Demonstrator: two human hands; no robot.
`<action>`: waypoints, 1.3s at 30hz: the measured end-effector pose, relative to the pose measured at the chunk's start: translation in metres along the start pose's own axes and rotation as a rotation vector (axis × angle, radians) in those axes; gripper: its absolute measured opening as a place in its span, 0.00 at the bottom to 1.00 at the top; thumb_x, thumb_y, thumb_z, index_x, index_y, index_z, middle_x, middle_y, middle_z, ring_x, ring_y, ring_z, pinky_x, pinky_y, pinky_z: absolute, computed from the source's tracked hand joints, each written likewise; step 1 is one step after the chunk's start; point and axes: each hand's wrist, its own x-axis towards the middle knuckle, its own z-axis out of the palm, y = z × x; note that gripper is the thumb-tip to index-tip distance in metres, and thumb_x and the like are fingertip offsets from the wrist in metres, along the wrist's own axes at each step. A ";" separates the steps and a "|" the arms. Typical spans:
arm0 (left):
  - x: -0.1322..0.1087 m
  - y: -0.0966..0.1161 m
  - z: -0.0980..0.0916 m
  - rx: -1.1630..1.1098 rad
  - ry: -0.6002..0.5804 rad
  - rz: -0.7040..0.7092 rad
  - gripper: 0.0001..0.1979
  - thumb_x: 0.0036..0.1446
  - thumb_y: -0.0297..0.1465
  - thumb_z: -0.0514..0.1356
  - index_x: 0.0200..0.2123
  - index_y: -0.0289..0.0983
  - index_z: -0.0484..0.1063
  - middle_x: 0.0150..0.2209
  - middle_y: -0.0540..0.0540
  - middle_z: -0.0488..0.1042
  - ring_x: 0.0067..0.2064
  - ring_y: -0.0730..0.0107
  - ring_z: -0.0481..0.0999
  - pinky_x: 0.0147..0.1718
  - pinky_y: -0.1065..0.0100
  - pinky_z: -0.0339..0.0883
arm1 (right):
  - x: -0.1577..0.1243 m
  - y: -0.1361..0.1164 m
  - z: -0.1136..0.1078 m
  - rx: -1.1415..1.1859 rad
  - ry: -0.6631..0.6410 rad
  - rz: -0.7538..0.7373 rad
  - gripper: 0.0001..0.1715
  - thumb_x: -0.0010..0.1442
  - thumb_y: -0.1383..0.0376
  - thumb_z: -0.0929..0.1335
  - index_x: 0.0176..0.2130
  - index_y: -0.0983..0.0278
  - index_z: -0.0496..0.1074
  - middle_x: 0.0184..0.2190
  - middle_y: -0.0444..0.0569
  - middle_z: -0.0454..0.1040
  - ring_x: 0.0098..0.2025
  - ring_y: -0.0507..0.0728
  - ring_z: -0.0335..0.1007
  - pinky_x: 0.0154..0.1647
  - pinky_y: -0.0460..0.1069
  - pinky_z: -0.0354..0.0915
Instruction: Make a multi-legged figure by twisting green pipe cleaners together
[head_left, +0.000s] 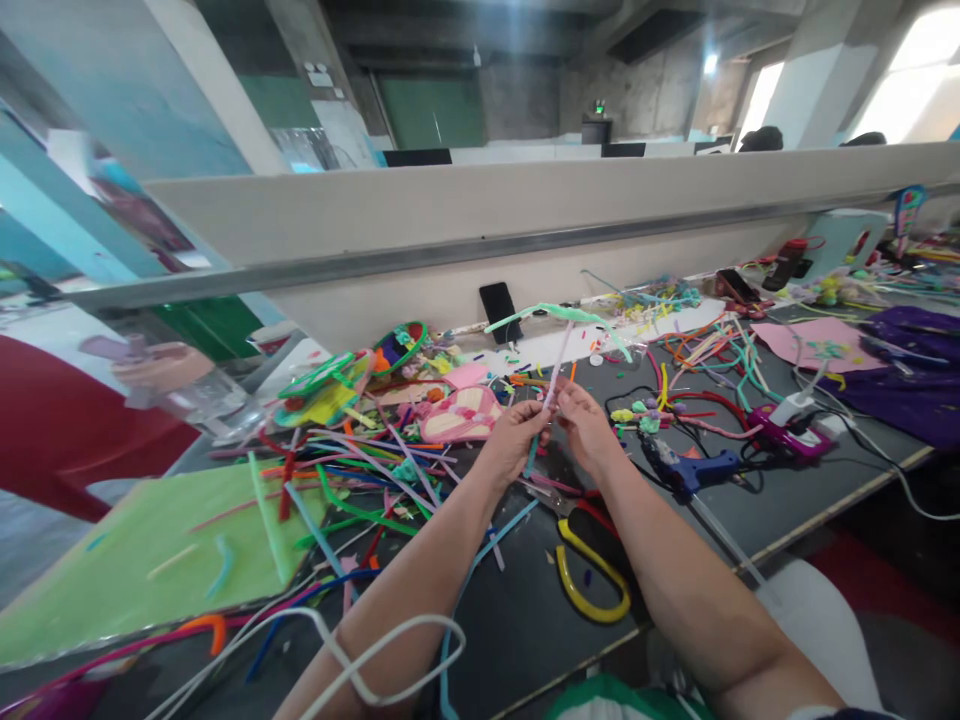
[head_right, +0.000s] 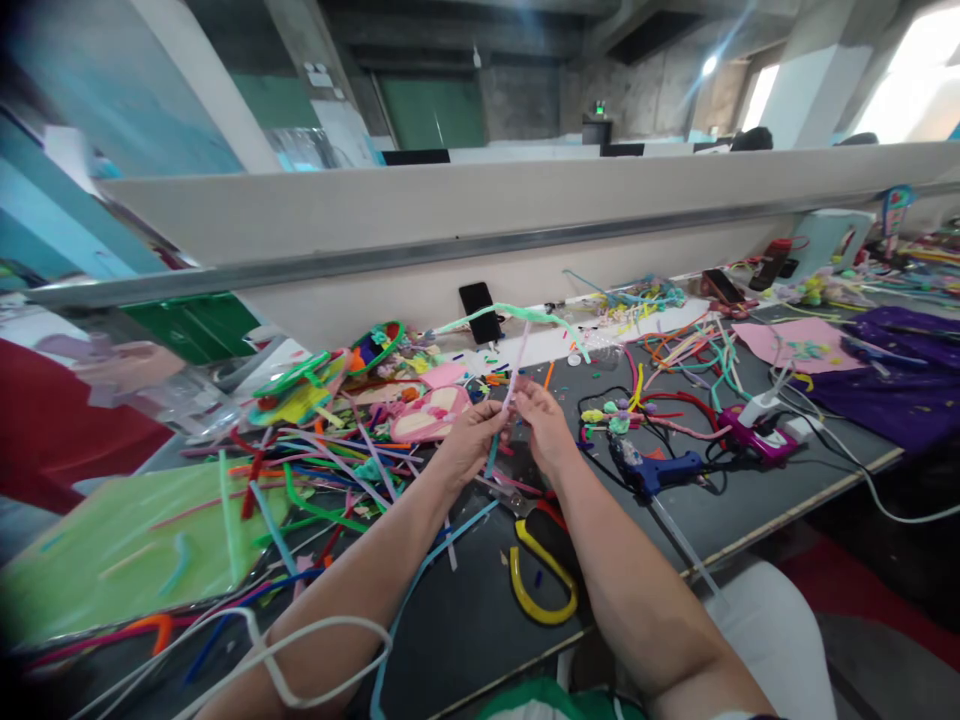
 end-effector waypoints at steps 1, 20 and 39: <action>0.001 0.000 -0.002 0.002 0.027 0.025 0.15 0.43 0.35 0.70 0.30 0.32 0.72 0.23 0.53 0.67 0.20 0.82 0.65 0.21 0.76 0.58 | 0.003 -0.002 -0.003 -0.008 0.065 -0.041 0.22 0.49 0.56 0.72 0.45 0.59 0.74 0.39 0.46 0.76 0.35 0.52 0.69 0.30 0.45 0.63; 0.002 0.000 -0.013 -0.039 -0.083 0.012 0.12 0.48 0.34 0.67 0.33 0.32 0.73 0.27 0.50 0.70 0.22 0.82 0.65 0.22 0.75 0.59 | 0.015 -0.009 -0.035 -1.274 0.326 -0.864 0.09 0.56 0.64 0.70 0.38 0.55 0.79 0.31 0.46 0.66 0.36 0.55 0.63 0.43 0.53 0.57; 0.000 -0.001 -0.016 0.030 -0.129 -0.125 0.16 0.48 0.36 0.67 0.36 0.30 0.74 0.31 0.42 0.76 0.22 0.80 0.66 0.21 0.74 0.60 | 0.016 -0.018 -0.043 -1.387 0.248 -0.836 0.06 0.56 0.59 0.70 0.32 0.53 0.80 0.31 0.46 0.64 0.37 0.55 0.57 0.45 0.54 0.48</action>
